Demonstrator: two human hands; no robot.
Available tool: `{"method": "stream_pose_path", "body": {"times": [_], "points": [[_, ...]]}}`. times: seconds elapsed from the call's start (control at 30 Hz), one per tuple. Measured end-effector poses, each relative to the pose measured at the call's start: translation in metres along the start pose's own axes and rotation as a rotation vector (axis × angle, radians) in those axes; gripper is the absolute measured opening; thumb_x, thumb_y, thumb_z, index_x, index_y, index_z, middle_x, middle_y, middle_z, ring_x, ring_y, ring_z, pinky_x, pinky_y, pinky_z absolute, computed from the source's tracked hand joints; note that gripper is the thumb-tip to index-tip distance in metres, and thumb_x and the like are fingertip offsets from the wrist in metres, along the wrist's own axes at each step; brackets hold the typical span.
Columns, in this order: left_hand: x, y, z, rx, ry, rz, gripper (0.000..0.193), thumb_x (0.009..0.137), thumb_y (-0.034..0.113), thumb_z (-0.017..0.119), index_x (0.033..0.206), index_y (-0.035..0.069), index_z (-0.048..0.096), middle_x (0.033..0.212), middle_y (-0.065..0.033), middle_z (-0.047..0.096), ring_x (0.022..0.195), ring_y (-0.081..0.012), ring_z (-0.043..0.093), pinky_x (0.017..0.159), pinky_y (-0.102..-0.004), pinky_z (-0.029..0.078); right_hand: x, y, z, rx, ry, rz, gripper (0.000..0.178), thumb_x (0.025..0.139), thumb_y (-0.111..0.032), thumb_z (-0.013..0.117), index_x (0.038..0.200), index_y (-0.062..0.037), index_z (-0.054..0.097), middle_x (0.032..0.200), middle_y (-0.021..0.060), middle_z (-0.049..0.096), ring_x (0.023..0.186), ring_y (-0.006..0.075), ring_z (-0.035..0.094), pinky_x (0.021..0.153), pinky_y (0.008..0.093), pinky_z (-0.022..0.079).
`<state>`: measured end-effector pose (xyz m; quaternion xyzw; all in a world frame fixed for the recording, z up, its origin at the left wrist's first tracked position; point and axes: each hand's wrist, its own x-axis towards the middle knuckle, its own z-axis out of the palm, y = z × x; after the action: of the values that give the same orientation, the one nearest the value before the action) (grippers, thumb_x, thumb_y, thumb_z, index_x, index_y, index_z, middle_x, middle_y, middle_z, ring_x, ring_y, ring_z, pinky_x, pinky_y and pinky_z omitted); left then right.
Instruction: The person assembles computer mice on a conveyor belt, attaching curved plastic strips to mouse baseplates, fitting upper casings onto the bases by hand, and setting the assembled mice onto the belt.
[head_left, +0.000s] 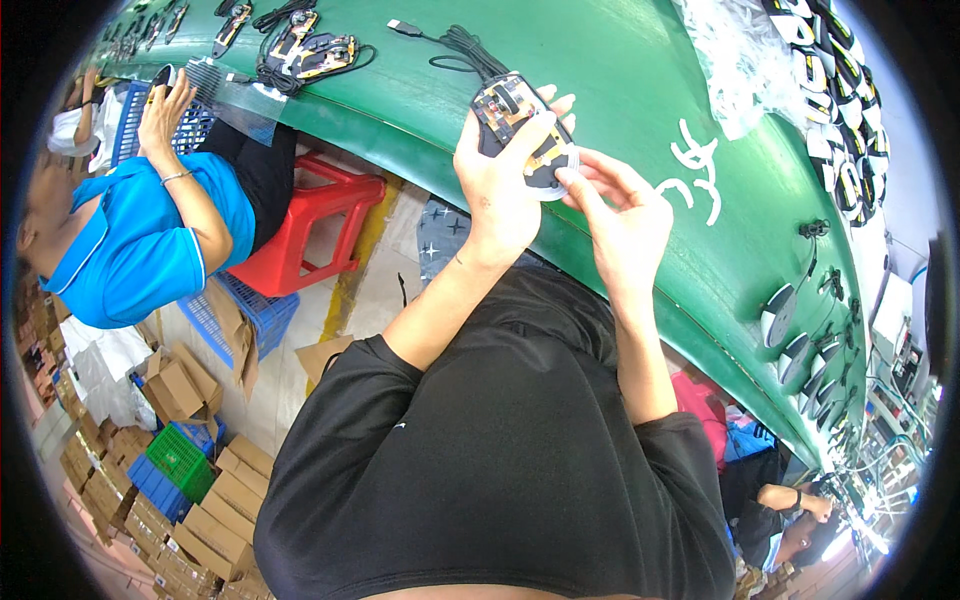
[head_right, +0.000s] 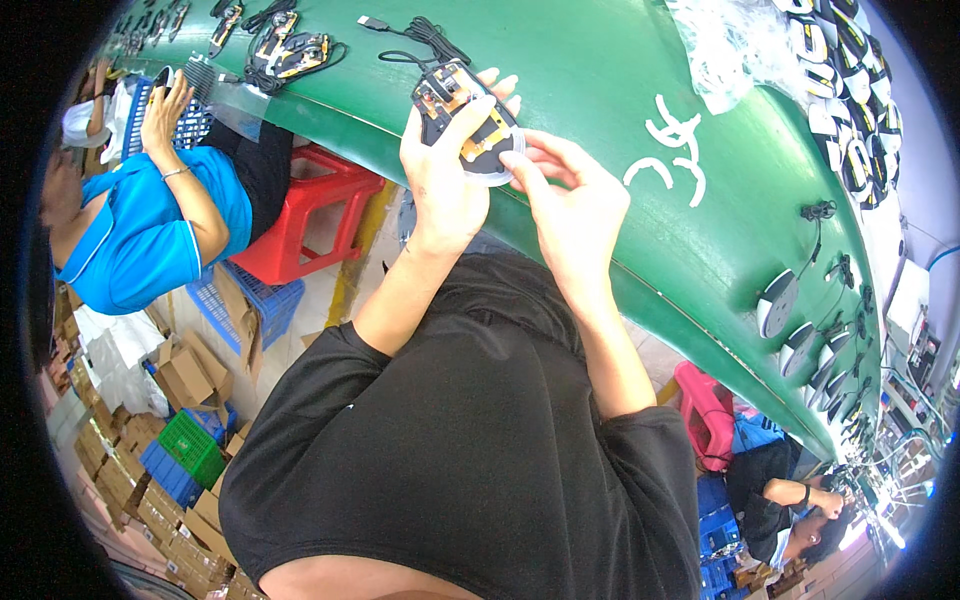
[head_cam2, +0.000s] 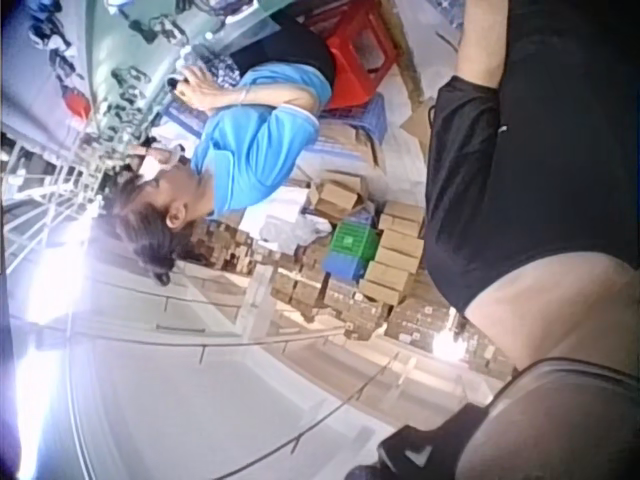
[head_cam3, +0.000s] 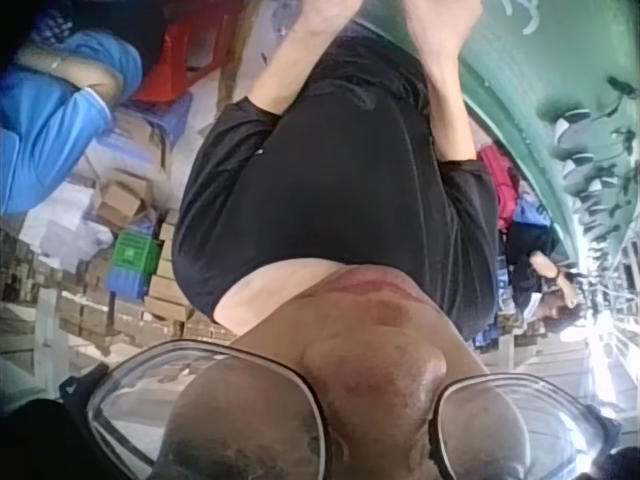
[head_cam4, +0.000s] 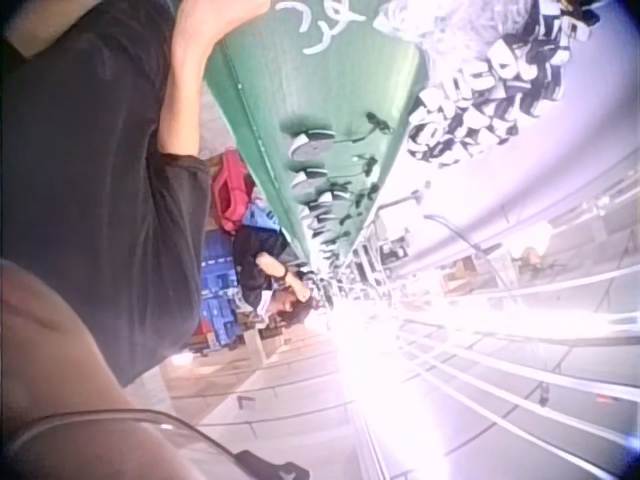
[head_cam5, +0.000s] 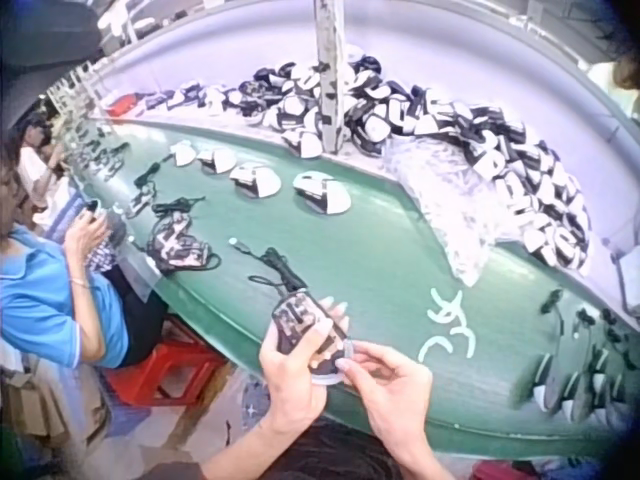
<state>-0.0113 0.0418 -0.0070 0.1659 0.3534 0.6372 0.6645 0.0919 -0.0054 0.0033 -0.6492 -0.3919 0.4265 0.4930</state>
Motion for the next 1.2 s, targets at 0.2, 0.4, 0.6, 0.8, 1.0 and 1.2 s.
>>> {"method": "stream_pose_path", "body": {"times": [0.2, 0.4, 0.6, 0.8, 1.0, 1.2], "points": [[0.002, -0.004, -0.017, 0.227, -0.143, -0.043, 0.050, 0.082, -0.012, 0.061, 0.128, -0.004, 0.044, 0.119, -0.0168, 0.059, 0.109, -0.0245, 0.062, 0.094, -0.0357, 0.053, 0.014, 0.004, -0.006, 0.195, -0.082, 0.227, 0.025, 0.084, -0.003, 0.070, 0.105, 0.0095, 0.066, 0.088, 0.0157, 0.070, 0.072, 0.0149, 0.068, 0.066, 0.0236, 0.057], [-0.010, -0.004, -0.033, 0.165, -0.239, -0.097, 0.057, 0.080, -0.012, 0.064, 0.133, -0.003, 0.042, 0.118, -0.0111, 0.060, 0.107, -0.0173, 0.060, 0.095, -0.0316, 0.050, 0.022, 0.002, -0.019, 0.267, -0.177, 0.279, 0.021, 0.086, -0.005, 0.069, 0.101, 0.0095, 0.067, 0.087, 0.0151, 0.070, 0.073, 0.0155, 0.069, 0.067, 0.0240, 0.058], [-0.009, -0.008, -0.042, 0.181, -0.268, -0.185, 0.054, 0.083, -0.010, 0.064, 0.132, -0.003, 0.044, 0.118, -0.0099, 0.061, 0.107, -0.0163, 0.061, 0.093, -0.0298, 0.050, 0.017, 0.011, -0.014, 0.276, -0.088, 0.202, 0.020, 0.086, -0.004, 0.069, 0.101, 0.0088, 0.066, 0.086, 0.0139, 0.070, 0.073, 0.0169, 0.068, 0.070, 0.0269, 0.058], [-0.008, -0.001, -0.045, 0.149, -0.348, -0.161, 0.053, 0.081, -0.012, 0.064, 0.130, -0.004, 0.046, 0.118, -0.0130, 0.062, 0.105, -0.0181, 0.062, 0.094, -0.0314, 0.051, 0.020, 0.008, -0.018, 0.228, -0.154, 0.257, 0.016, 0.086, -0.003, 0.069, 0.098, 0.0069, 0.065, 0.084, 0.0125, 0.070, 0.068, 0.0151, 0.068, 0.065, 0.0230, 0.056], [0.012, 0.019, -0.054, 0.248, -0.475, -0.249, 0.059, 0.076, -0.005, 0.073, 0.129, -0.003, 0.048, 0.113, -0.0086, 0.064, 0.100, -0.0151, 0.063, 0.091, -0.0304, 0.051, 0.020, 0.003, -0.021, 0.171, -0.275, 0.343, 0.011, 0.085, -0.002, 0.071, 0.089, 0.0052, 0.064, 0.077, 0.0123, 0.069, 0.064, 0.0148, 0.067, 0.062, 0.0227, 0.055], [0.028, 0.036, -0.042, 0.114, -0.235, -0.243, 0.053, 0.075, -0.007, 0.074, 0.122, -0.003, 0.050, 0.103, -0.0154, 0.065, 0.092, -0.0253, 0.068, 0.084, -0.0379, 0.057, 0.035, -0.017, -0.009, -0.146, -0.602, 0.327, 0.021, 0.087, -0.017, 0.071, 0.087, 0.0041, 0.068, 0.077, 0.0097, 0.070, 0.067, 0.0120, 0.067, 0.064, 0.0250, 0.055]]}}
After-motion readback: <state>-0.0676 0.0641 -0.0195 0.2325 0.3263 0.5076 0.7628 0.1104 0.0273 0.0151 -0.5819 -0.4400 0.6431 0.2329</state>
